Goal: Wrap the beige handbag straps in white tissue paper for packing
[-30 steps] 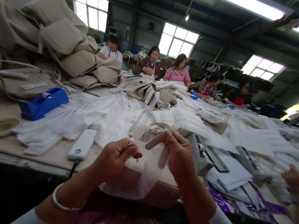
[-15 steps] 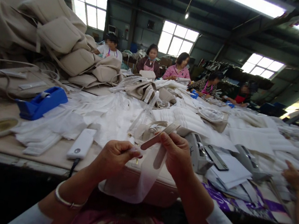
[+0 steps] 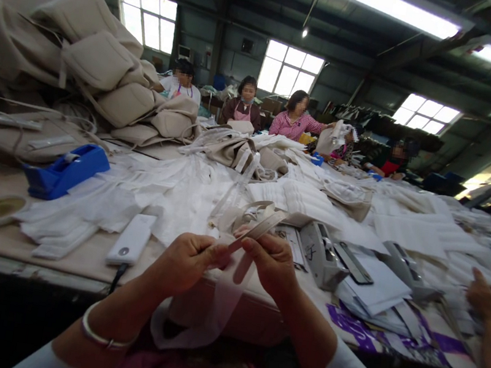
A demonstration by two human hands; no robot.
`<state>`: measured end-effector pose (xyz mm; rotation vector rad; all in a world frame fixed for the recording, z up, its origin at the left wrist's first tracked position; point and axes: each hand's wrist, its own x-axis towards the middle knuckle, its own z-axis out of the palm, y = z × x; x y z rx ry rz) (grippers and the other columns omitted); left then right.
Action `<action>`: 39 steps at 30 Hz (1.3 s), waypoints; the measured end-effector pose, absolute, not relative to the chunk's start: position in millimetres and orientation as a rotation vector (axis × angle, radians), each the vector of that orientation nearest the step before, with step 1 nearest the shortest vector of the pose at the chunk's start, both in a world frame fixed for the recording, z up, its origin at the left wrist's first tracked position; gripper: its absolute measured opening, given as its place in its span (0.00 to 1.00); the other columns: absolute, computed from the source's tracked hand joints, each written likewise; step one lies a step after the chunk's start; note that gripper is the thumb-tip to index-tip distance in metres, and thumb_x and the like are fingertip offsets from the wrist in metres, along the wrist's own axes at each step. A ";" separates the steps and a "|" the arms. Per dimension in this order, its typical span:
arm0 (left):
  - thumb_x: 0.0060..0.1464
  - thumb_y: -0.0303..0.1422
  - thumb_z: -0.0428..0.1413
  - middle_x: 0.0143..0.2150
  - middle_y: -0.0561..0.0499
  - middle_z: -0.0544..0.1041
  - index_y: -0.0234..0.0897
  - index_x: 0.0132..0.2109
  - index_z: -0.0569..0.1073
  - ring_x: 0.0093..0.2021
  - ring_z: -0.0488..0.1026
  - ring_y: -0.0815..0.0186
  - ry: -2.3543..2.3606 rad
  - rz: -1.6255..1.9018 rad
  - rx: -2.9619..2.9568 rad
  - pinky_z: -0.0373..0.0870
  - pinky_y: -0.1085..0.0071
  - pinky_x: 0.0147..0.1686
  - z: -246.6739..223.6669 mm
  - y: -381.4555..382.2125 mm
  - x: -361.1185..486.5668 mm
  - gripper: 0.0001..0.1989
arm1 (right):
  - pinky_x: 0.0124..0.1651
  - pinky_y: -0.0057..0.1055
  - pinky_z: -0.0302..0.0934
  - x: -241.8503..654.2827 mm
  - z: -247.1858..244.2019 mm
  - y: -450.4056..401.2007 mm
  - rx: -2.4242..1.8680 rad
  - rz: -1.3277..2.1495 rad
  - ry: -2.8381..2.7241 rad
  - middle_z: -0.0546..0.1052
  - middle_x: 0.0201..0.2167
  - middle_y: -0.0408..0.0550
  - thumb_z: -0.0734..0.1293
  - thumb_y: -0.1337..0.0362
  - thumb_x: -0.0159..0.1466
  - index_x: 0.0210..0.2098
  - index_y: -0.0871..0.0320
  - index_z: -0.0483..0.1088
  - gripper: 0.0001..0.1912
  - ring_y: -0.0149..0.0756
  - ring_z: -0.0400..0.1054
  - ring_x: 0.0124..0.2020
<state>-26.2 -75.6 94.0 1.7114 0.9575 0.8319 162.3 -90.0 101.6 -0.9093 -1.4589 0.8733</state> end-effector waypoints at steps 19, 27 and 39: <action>0.44 0.40 0.67 0.29 0.50 0.77 0.33 0.34 0.80 0.29 0.70 0.69 0.721 0.882 0.907 0.67 0.74 0.31 87.4 -84.9 -3.3 0.15 | 0.54 0.47 0.63 154.6 75.0 -97.8 -0.801 1.309 -1.215 0.74 0.53 0.51 0.63 0.48 0.65 0.60 0.47 0.65 0.26 0.46 0.69 0.53; 0.44 0.41 0.67 0.26 0.49 0.76 0.32 0.32 0.79 0.24 0.68 0.71 0.763 0.928 0.910 0.63 0.76 0.24 91.2 -86.8 -4.0 0.15 | 0.60 0.46 0.58 156.0 92.2 -87.6 -0.758 1.084 -1.204 0.70 0.59 0.49 0.56 0.44 0.67 0.53 0.51 0.72 0.26 0.46 0.65 0.57; 0.51 0.40 0.63 0.32 0.48 0.79 0.35 0.37 0.81 0.31 0.71 0.69 0.732 0.902 1.071 0.66 0.74 0.32 99.7 -85.6 -10.7 0.12 | 0.71 0.48 0.32 169.3 80.5 -102.8 -0.828 0.647 -1.994 0.52 0.70 0.39 0.51 0.51 0.71 0.67 0.44 0.54 0.26 0.43 0.39 0.71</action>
